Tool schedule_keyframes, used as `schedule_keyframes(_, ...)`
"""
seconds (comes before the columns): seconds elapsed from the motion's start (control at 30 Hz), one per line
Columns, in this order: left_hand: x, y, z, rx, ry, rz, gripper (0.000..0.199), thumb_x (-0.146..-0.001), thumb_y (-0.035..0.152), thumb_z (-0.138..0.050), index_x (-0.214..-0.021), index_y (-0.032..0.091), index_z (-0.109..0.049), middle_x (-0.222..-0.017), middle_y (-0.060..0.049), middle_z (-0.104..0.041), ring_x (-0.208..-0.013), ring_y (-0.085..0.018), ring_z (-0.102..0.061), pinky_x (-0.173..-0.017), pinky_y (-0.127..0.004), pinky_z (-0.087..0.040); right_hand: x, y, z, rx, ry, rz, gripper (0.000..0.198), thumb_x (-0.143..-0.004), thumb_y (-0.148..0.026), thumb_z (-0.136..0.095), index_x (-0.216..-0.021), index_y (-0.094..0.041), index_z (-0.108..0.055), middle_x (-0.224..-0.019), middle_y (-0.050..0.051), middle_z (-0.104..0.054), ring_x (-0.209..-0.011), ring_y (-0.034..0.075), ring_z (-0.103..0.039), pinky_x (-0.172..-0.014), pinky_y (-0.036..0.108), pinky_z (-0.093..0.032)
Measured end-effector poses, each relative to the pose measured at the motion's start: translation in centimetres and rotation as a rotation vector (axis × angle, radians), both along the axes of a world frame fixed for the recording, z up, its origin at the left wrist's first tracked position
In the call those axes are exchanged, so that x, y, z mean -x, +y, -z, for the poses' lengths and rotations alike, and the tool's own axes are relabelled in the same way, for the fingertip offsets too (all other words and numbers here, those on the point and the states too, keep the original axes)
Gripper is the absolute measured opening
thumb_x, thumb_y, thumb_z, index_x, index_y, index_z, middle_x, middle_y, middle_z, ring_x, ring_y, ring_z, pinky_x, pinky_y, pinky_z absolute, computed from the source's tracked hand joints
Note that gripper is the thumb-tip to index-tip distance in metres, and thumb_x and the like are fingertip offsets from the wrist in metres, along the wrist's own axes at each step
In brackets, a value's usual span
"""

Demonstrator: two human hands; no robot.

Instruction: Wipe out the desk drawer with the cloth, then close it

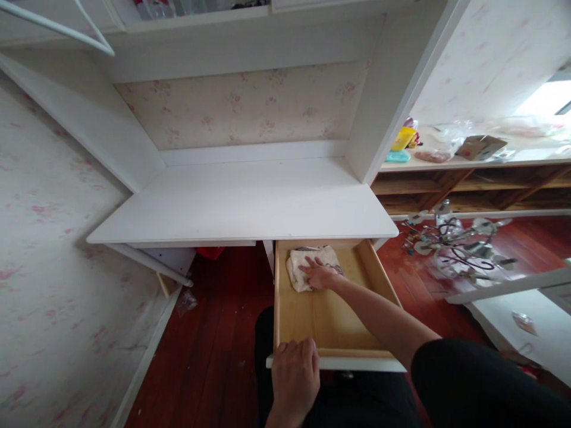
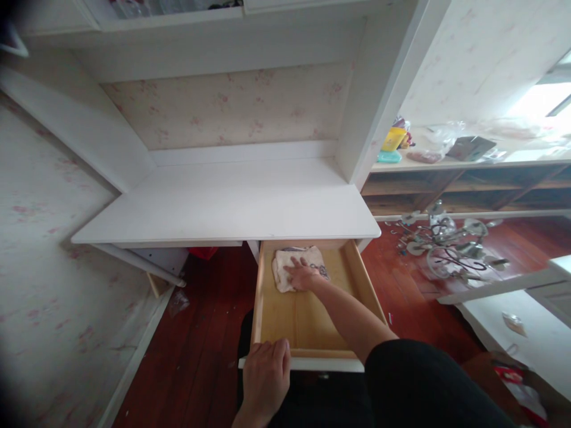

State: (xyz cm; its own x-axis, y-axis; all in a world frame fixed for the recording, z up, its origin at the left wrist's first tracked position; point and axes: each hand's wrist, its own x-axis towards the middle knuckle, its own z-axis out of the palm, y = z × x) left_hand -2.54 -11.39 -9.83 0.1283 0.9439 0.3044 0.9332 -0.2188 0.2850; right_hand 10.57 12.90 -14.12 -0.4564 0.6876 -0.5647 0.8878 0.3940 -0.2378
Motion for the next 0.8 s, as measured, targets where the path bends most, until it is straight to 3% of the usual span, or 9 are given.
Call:
schedule_keyframes(0.13, -0.1, -0.1, 0.2, -0.004, 0.019, -0.007, 0.012, -0.089, 0.014, -0.05, -0.081, 0.023, -0.052, -0.064, 0.004, -0.055, -0.063, -0.016, -0.052, -0.068, -0.035, -0.031, -6.7, 0.4, -0.6, -0.002, 0.014, -0.047, 0.056, -0.08, -0.029, -0.057, -0.136, -0.037, -0.052, -0.155, 0.0, -0.031, -0.145, 0.034, -0.011, -0.112, 0.059, -0.018)
schedule_keyframes(0.27, -0.1, -0.1, 0.1, 0.008, 0.023, -0.003, 0.013, -0.09, 0.016, -0.049, -0.08, 0.024, -0.052, -0.065, 0.003, -0.057, -0.065, -0.017, -0.053, -0.068, -0.036, -0.03, -10.5, 0.0, -0.3, -0.058, 0.044, 0.016, 0.071, -0.078, -0.03, -0.06, -0.146, -0.028, -0.04, -0.157, 0.009, -0.026, -0.143, 0.035, -0.02, -0.111, 0.053, -0.024)
schedule_keyframes(0.47, -0.1, -0.2, 0.0, 0.052, 0.03, -0.018, 0.016, -0.092, 0.018, -0.047, -0.077, 0.024, -0.05, -0.065, 0.003, -0.056, -0.066, -0.019, -0.052, -0.068, -0.037, -0.029, -11.4, -5.4, -0.4, 0.021, 0.12, -0.096, 0.074, -0.076, -0.037, -0.064, -0.145, -0.02, -0.043, -0.154, 0.015, -0.031, -0.144, 0.033, -0.016, -0.116, 0.046, -0.017)
schedule_keyframes(0.63, -0.1, -0.2, 0.1, 0.037, 0.054, -0.012, 0.017, -0.092, 0.017, -0.047, -0.076, 0.024, -0.05, -0.062, 0.002, -0.054, -0.065, -0.019, -0.051, -0.066, -0.037, -0.028, -12.9, -10.7, -1.4, 0.148, 0.184, -0.086, 0.069, -0.078, -0.037, -0.063, -0.143, -0.026, -0.044, -0.159, 0.012, -0.016, -0.144, 0.036, -0.017, -0.116, 0.05, -0.017)
schedule_keyframes(0.8, -0.1, -0.1, 0.1, 0.021, 0.069, -0.001, 0.015, -0.09, 0.015, -0.049, -0.077, 0.023, -0.051, -0.062, 0.001, -0.054, -0.064, -0.018, -0.051, -0.066, -0.036, -0.028, -11.1, -11.8, -1.8, 0.108, 0.2, -0.052, 0.061, -0.079, -0.028, -0.063, -0.139, -0.026, -0.05, -0.157, 0.012, -0.024, -0.14, 0.035, -0.028, -0.115, 0.048, -0.023)
